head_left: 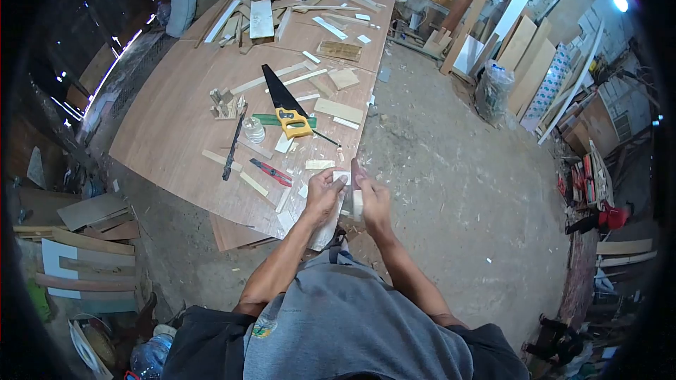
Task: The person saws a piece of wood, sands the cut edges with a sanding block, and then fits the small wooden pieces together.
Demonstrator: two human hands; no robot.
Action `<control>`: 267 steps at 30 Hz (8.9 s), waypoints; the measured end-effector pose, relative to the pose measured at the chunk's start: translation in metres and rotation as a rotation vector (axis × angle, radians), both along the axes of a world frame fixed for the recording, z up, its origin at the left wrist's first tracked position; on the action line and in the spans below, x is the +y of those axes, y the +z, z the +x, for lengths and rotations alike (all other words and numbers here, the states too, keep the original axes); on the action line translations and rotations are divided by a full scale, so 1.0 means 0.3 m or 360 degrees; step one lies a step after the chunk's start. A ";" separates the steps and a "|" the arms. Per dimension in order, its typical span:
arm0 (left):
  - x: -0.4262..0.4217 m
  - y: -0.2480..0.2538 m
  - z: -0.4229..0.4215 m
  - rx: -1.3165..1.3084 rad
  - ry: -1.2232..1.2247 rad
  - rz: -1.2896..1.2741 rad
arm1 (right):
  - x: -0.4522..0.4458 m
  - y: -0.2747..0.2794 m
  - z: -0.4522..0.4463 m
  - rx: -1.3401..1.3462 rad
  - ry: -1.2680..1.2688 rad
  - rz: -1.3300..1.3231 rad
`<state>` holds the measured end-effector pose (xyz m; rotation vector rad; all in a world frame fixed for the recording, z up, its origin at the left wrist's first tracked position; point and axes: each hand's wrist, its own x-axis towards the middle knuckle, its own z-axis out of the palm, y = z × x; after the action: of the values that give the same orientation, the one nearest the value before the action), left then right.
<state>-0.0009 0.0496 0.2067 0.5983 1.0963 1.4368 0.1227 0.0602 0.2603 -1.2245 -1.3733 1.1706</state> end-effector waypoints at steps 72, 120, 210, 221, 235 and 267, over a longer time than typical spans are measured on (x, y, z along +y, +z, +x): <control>-0.065 -0.013 0.043 0.0210 -0.0128 0.0092 | 0.077 -0.145 0.085 -0.0041 -0.0029 -0.0368; -0.048 0.150 0.000 -0.0282 -0.0281 -0.0050 | 0.134 0.017 0.131 0.0139 0.0161 -0.0387; -0.020 0.058 0.001 -0.0265 -0.0081 -0.0127 | -0.029 -0.048 0.048 0.0462 0.0146 -0.0104; -0.005 0.085 0.100 -0.0161 0.0068 -0.0082 | 0.000 -0.068 0.077 0.0006 -0.0106 -0.0181; 0.016 0.055 0.070 -0.0261 0.0090 -0.0174 | -0.066 -0.015 0.024 -0.0225 -0.0148 0.0282; -0.234 -0.024 -0.021 0.0112 -0.0403 0.0043 | -0.196 -0.131 0.031 -0.0719 0.0024 0.0304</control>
<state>-0.0071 -0.0208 0.1994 0.7830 1.0175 1.2204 0.1321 0.0013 0.2211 -1.3919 -1.7827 0.7733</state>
